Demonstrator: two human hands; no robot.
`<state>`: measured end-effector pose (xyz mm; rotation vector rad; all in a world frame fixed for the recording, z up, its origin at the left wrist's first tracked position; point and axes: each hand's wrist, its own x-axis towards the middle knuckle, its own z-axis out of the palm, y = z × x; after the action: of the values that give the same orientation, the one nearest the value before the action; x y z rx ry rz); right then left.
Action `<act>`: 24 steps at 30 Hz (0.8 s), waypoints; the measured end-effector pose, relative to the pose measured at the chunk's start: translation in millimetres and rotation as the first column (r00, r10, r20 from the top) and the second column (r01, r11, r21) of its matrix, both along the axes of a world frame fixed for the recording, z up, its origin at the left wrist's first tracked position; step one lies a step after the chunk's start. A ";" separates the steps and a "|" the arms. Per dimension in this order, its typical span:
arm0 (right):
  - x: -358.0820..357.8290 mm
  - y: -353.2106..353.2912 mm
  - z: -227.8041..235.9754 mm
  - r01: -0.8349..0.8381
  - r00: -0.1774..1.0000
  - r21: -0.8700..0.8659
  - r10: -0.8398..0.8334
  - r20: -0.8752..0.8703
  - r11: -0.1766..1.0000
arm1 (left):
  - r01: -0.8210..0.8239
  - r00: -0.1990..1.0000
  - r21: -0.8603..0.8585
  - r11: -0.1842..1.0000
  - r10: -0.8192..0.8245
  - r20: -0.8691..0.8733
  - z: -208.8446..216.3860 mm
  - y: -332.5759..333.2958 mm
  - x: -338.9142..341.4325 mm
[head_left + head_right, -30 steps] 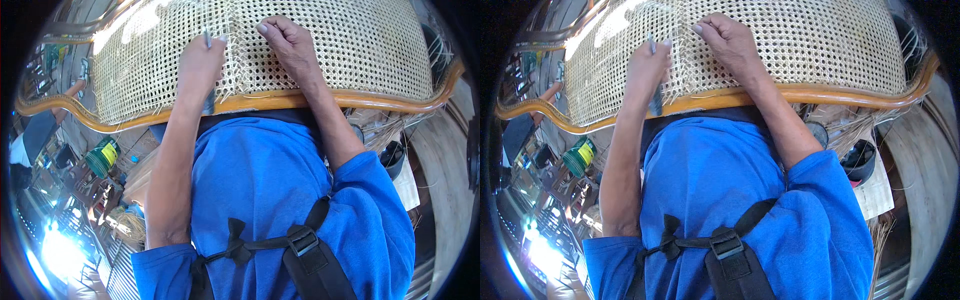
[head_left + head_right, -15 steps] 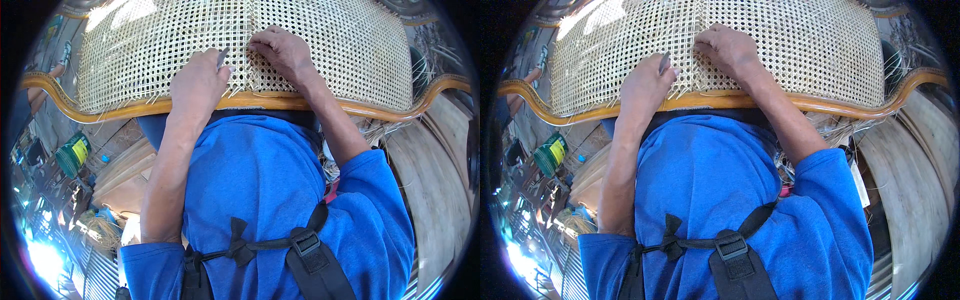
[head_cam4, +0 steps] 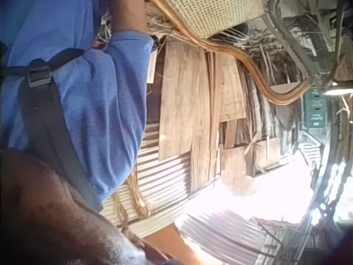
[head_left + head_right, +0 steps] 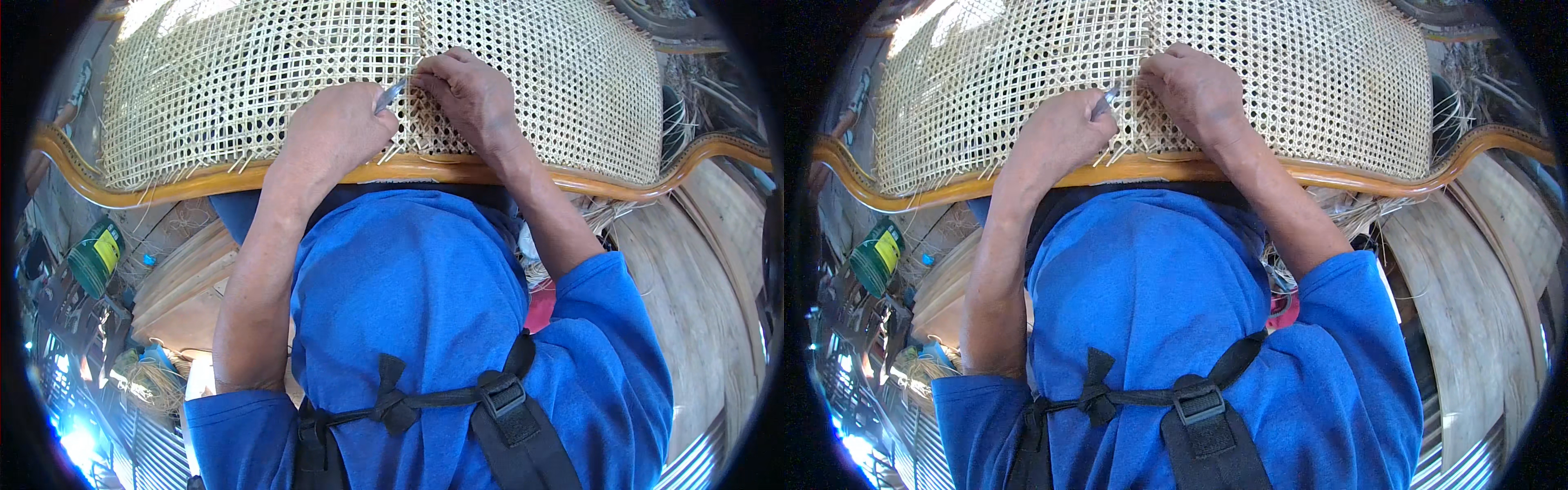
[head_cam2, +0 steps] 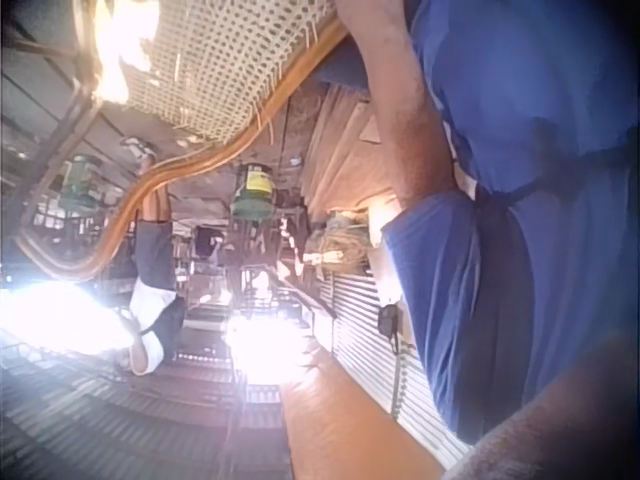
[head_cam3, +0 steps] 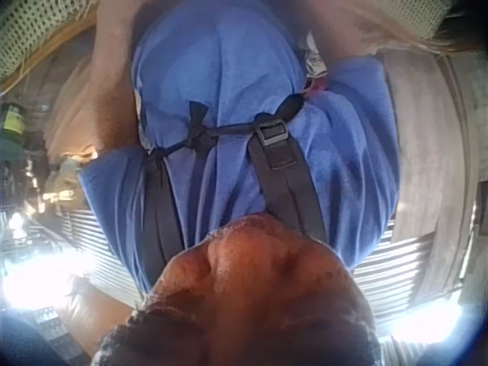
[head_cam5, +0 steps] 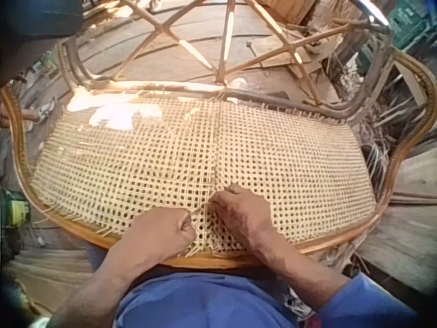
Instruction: Repairing a rattan or bamboo chair seat by weaving new strips through the frame and trimming them.
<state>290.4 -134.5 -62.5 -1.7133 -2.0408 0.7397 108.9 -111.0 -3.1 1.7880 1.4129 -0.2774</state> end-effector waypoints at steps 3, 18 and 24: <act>-2.5 -2.9 3.0 -0.034 0.998 0.022 0.032 0.061 0.999 | 0.042 0.999 -0.051 0.998 -0.041 0.017 0.0 1.0 -1.2; 20.6 13.2 4.4 0.244 0.642 -0.220 -0.327 -0.694 0.944 | 0.340 0.940 0.393 0.854 -0.319 -0.119 0.2 -22.1 2.6; 23.4 8.5 6.4 0.255 0.889 0.027 -0.223 -0.401 0.967 | 0.450 0.892 0.351 0.821 -0.395 -0.219 7.6 -21.7 15.8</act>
<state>313.8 -126.0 -56.1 -1.5796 -1.5339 0.8309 124.7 -132.6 4.5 2.4659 1.2019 -0.3723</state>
